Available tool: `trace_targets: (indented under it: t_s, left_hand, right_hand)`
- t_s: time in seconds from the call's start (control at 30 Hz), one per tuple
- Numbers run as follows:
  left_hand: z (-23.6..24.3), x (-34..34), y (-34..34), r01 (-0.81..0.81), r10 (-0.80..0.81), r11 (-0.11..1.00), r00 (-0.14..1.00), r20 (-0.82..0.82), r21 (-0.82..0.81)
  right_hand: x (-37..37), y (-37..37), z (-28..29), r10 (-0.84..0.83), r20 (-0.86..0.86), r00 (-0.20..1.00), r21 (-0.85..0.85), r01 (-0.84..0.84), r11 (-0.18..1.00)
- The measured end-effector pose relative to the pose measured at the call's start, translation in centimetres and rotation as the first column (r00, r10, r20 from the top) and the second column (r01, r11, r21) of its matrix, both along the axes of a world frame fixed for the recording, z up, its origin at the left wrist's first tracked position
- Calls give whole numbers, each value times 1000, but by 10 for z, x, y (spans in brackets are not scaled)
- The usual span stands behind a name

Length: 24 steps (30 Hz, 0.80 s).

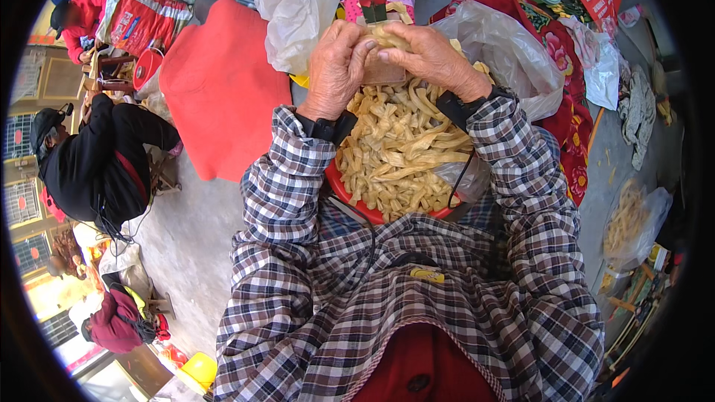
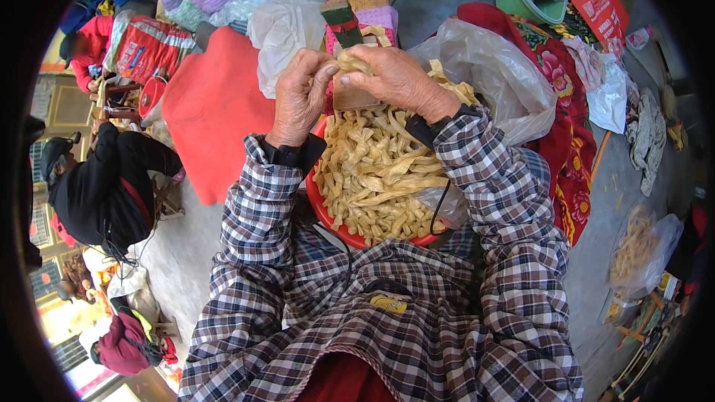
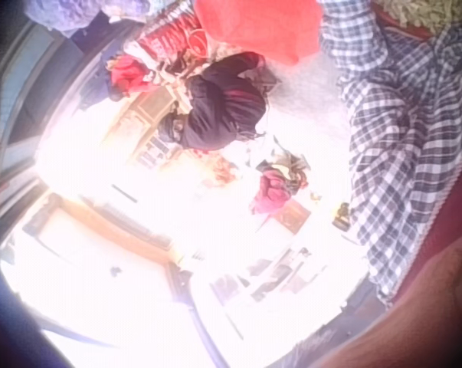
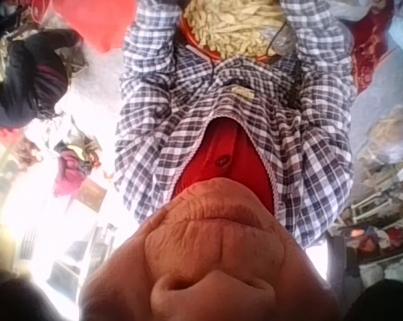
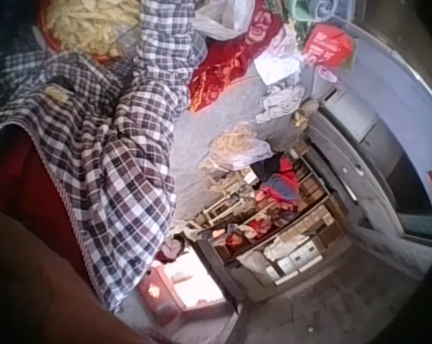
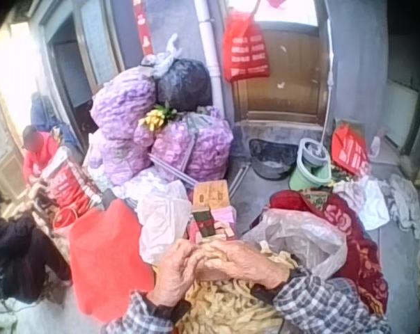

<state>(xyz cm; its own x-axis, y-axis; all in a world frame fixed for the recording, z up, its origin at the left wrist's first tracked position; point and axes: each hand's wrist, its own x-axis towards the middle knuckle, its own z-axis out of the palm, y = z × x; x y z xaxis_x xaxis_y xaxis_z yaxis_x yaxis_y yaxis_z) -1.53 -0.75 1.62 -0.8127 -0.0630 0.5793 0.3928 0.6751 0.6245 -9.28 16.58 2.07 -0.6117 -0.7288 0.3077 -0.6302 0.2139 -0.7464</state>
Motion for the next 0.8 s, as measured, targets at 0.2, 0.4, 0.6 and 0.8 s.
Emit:
trace_targets:
  t_s: [0.2, 0.4, 0.6, 0.8]
  left_hand:
    - [-6, 1, 7, 214, -320, 812, 941, 108, 544]
    - [-7, -3, 8, 185, -347, 643, 935, 67, 743]
    - [0, 0, 6, -23, -497, 433, 828, 259, 901]
    - [5, 4, 5, 56, -488, 579, 823, 291, 813]
  right_hand:
    - [1, 2, 0, 117, 455, 883, -7, -127, 992]
    - [5, -7, -2, -42, 237, 971, -234, 98, 967]
    - [6, -8, -6, -71, -122, 990, -262, 37, 964]
    - [4, -3, -4, -121, -75, 990, -193, 105, 976]
